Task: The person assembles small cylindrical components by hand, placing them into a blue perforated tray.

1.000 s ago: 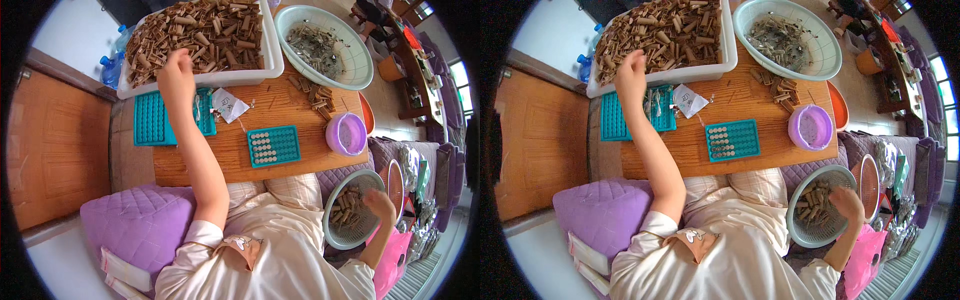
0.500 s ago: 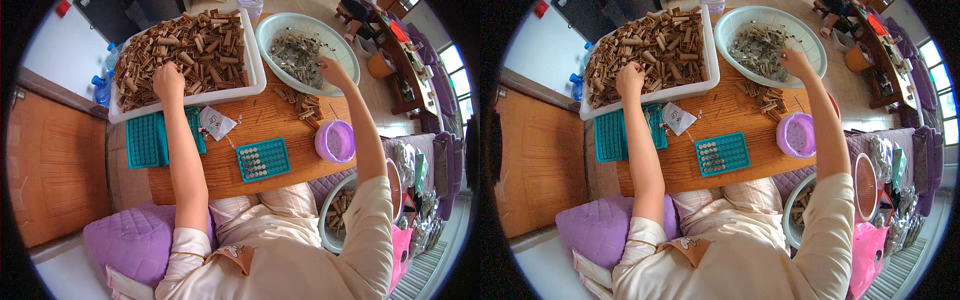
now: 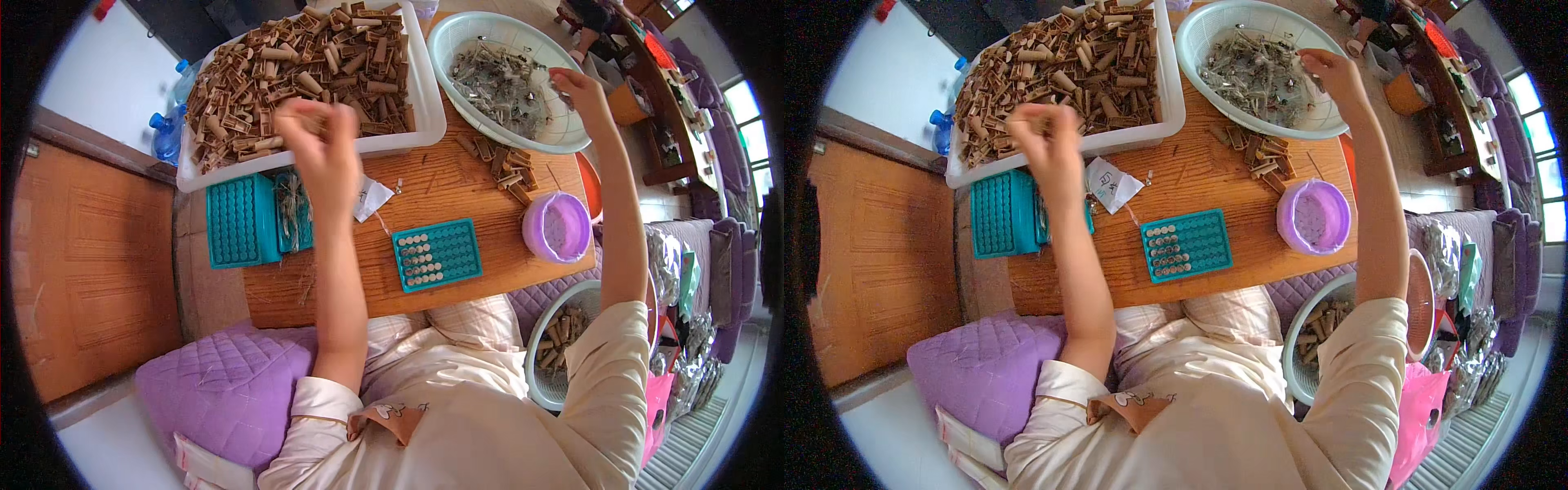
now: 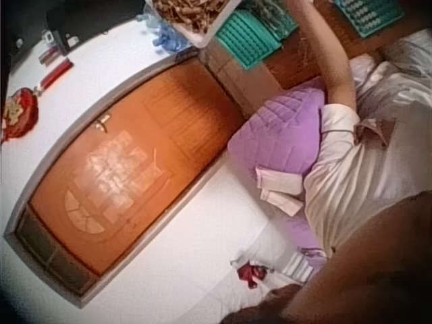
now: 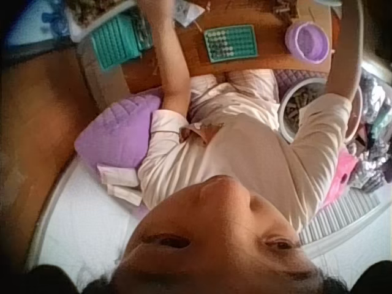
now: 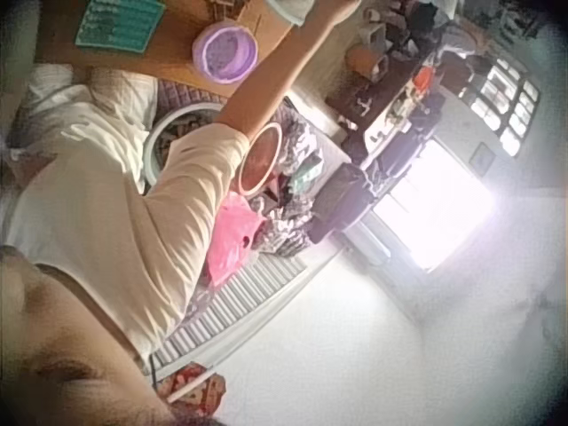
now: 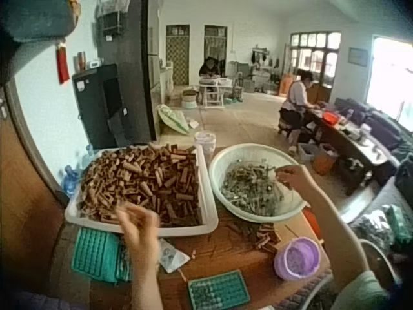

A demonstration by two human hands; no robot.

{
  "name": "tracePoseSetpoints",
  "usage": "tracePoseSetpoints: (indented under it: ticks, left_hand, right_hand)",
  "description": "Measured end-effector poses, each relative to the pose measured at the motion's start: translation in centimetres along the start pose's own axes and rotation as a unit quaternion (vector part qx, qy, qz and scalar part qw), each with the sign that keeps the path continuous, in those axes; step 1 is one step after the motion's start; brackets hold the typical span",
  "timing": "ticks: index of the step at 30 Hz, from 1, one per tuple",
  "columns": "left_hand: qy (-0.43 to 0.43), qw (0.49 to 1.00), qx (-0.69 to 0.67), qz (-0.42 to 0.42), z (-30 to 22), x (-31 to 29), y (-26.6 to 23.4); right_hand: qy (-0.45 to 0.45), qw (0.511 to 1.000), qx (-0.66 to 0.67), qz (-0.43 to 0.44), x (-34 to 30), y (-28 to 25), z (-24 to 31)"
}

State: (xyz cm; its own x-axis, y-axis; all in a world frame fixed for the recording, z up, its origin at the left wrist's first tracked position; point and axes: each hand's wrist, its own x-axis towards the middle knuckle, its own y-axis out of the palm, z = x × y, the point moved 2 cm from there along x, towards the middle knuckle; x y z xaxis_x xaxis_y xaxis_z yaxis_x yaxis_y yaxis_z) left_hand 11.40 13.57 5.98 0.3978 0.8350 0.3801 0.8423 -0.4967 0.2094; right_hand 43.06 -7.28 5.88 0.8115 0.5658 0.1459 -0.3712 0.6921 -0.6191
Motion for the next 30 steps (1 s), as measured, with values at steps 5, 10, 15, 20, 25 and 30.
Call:
tracePoseSetpoints:
  ticks: [5, 10, 15, 20, 25, 30]
  left_hand:
    - [-0.145, 0.958, -0.119, 0.216, 0.8, -8.5, 4.2]
    - [-0.230, 0.916, -0.152, 0.292, 1.3, -13.9, 5.2]
    - [-0.302, 0.877, -0.291, 0.233, 0.3, -14.5, 3.6]
    - [-0.252, 0.915, -0.197, 0.245, -0.9, -13.6, 1.2]
    - [-0.197, 0.937, -0.166, 0.236, -3.3, -14.3, 0.2]
    - [-0.125, 0.944, -0.118, 0.282, -3.0, -15.8, -1.4]
  right_hand:
    - [0.018, 0.933, 0.352, 0.066, -4.9, -0.5, 3.8]
    - [0.034, 0.860, 0.496, 0.112, -10.1, 1.1, 4.3]
    - [0.006, 0.875, 0.431, 0.221, -18.7, 5.1, 7.5]
    - [-0.085, 0.925, 0.259, 0.265, -24.3, 7.0, 9.9]
    - [-0.154, 0.969, 0.134, 0.138, -26.9, 7.6, 12.8]
    - [-0.177, 0.972, 0.117, 0.098, -27.8, 8.4, 14.7]
